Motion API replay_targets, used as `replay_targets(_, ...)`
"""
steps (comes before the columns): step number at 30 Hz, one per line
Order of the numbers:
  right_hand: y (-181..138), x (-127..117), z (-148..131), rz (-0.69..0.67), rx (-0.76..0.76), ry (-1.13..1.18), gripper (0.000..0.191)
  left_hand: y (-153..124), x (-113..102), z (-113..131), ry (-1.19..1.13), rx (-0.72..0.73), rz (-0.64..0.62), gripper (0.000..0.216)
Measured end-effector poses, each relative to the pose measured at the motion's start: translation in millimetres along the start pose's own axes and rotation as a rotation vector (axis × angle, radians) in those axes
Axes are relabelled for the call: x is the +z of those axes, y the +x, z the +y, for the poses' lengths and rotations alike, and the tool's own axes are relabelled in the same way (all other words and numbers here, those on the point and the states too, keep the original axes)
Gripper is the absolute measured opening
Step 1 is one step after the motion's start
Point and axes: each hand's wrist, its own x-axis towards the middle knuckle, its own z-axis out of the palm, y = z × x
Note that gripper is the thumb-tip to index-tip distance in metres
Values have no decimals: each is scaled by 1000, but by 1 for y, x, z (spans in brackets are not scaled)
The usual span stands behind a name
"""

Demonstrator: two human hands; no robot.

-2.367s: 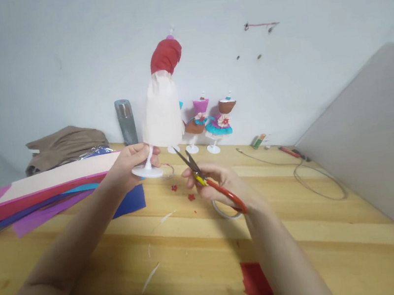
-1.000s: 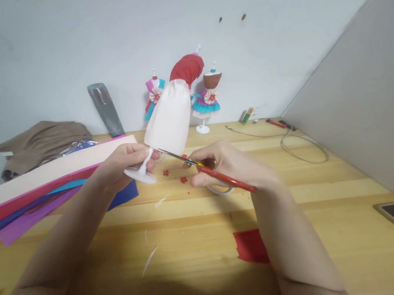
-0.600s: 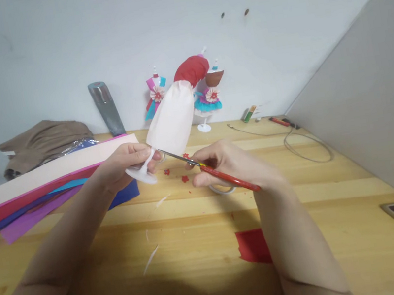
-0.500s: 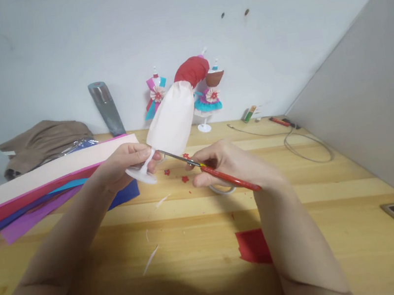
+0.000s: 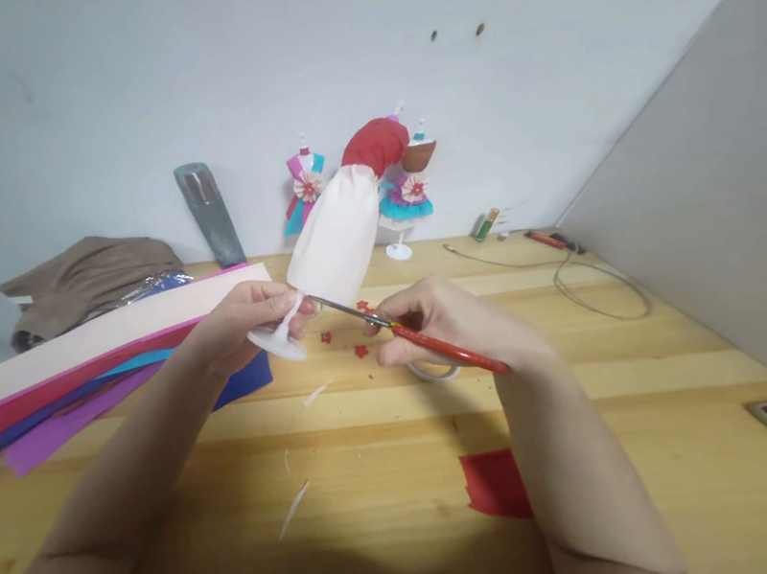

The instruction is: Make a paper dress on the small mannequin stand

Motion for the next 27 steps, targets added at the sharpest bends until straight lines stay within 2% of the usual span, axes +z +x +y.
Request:
replay_targets(5,1,1,0,-3,-28,40,54,0,1,0,27,0,25,33)
replay_targets(20,2,1,-4,6,31,62,48,-1,5,1,53,24,127,33)
replay_targets(27,3,1,-8,0,50,48,53,-1,6,0,79,20,161,32)
